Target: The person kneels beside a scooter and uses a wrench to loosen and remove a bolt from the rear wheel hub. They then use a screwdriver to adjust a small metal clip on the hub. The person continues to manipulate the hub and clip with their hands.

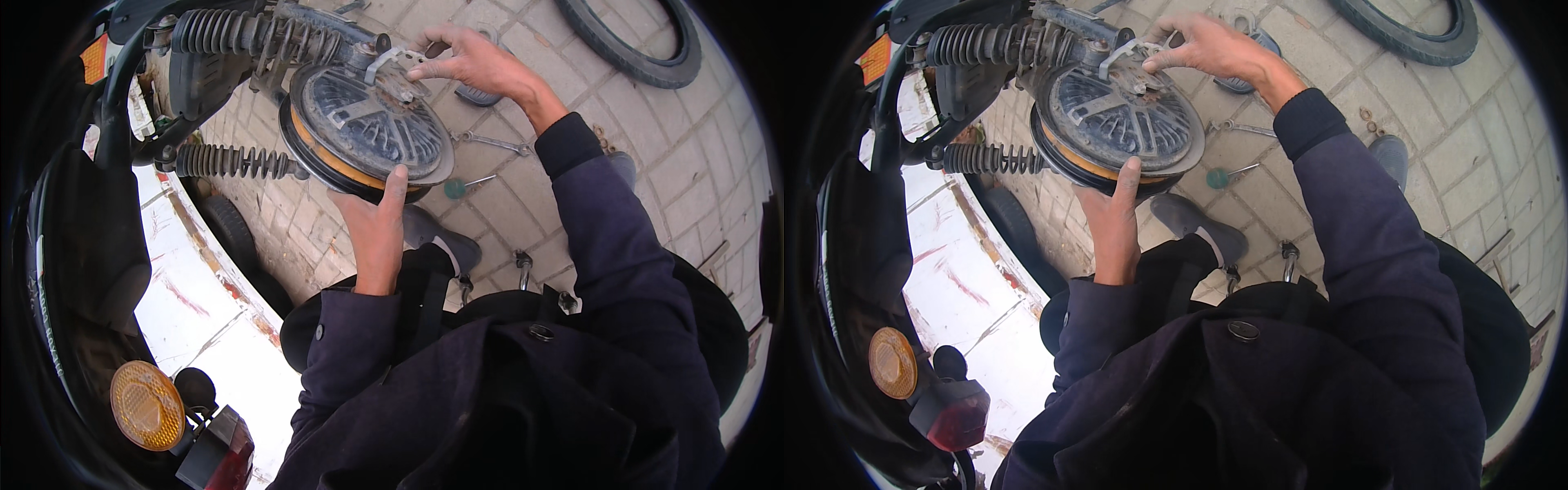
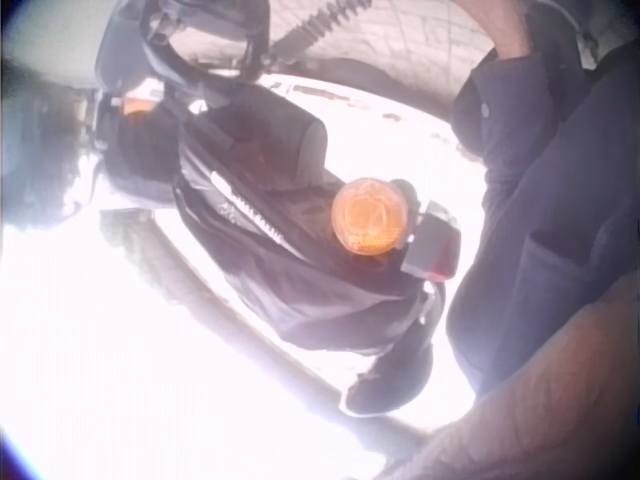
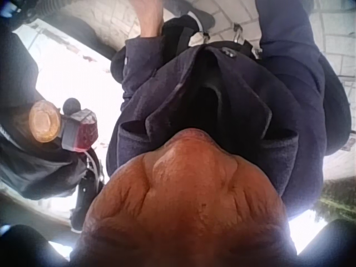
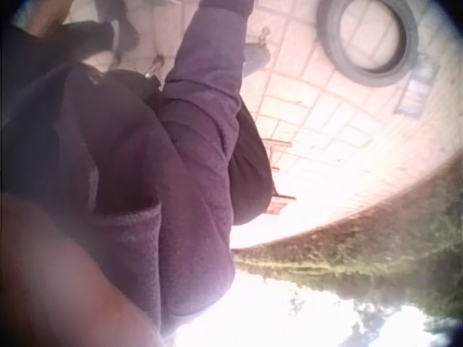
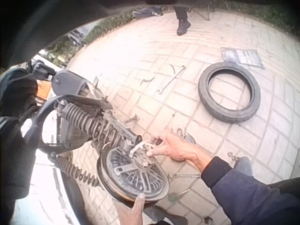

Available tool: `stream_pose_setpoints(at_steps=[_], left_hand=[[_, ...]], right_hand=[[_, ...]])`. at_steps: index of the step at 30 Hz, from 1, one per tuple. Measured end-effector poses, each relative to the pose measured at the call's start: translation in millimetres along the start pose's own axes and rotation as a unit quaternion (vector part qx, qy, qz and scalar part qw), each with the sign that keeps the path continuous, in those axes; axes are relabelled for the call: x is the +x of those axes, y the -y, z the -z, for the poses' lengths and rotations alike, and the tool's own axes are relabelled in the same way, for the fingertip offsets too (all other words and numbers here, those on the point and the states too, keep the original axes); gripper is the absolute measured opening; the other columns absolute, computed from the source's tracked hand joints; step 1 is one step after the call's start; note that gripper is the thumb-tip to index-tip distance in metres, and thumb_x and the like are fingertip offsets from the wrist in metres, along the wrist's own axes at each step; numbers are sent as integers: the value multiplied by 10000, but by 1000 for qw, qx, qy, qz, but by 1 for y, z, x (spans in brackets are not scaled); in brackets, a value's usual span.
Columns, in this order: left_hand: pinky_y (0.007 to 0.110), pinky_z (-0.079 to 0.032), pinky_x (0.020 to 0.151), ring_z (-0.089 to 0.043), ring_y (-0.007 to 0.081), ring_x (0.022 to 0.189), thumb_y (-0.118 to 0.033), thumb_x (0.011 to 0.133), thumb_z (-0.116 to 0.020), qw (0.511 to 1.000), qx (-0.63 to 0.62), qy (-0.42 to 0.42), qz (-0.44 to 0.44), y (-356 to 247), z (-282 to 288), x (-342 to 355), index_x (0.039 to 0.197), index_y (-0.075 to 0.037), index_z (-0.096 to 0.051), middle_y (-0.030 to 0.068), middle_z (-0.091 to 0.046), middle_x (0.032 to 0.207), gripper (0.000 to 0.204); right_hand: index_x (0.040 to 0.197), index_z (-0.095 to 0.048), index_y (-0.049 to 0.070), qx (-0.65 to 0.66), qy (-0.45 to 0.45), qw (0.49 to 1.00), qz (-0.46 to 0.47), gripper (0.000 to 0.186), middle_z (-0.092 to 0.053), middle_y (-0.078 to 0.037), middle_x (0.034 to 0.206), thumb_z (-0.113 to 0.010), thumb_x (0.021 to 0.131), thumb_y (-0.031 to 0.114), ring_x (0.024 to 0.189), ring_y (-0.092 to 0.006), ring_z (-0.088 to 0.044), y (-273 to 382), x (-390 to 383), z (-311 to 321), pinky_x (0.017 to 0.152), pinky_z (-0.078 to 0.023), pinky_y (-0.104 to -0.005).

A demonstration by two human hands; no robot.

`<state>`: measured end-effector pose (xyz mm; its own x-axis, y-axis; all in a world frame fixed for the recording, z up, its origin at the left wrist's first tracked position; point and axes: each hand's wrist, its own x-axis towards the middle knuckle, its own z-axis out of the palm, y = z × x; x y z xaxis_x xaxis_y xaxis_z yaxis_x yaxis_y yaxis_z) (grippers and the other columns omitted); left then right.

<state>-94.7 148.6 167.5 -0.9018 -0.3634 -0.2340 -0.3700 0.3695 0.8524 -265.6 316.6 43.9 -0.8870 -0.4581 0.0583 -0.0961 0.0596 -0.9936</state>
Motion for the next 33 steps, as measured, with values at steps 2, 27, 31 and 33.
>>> stream_pose_setpoints(at_steps=[2,27,31,33], left_hand=[[374,-281,1143,-405,252,1312,-165,909,-736,1000,-1,1,-2,0,0,0,1472,72,-224,195,-383,1445,797],[349,-342,1118,-474,216,1273,-111,910,-733,999,36,-24,-5,-1,0,0,1464,29,-307,152,-472,1399,712],[368,-282,1143,-410,264,1309,-173,891,-755,1000,6,-9,6,0,0,1,1461,89,-233,209,-393,1433,816],[369,-282,1144,-410,266,1312,-163,889,-753,1000,8,-7,-3,1,1,2,1463,88,-230,210,-393,1436,816]], right_hand=[[1122,-686,57,-26,-13,999,24,477,-651,-80,994,-809,827,411,993,-216,-597,1,0,0,862,-468,-365],[1056,-711,54,-89,-82,992,22,473,-627,-81,852,-806,804,443,821,-209,-600,22,-13,0,719,-460,-352],[1055,-700,45,-75,-65,995,28,465,-610,-69,866,-809,813,426,828,-193,-583,27,-12,0,726,-453,-342],[1049,-699,45,-56,-57,996,26,436,-609,-57,853,-813,819,397,825,-172,-587,26,-13,0,725,-455,-328]])
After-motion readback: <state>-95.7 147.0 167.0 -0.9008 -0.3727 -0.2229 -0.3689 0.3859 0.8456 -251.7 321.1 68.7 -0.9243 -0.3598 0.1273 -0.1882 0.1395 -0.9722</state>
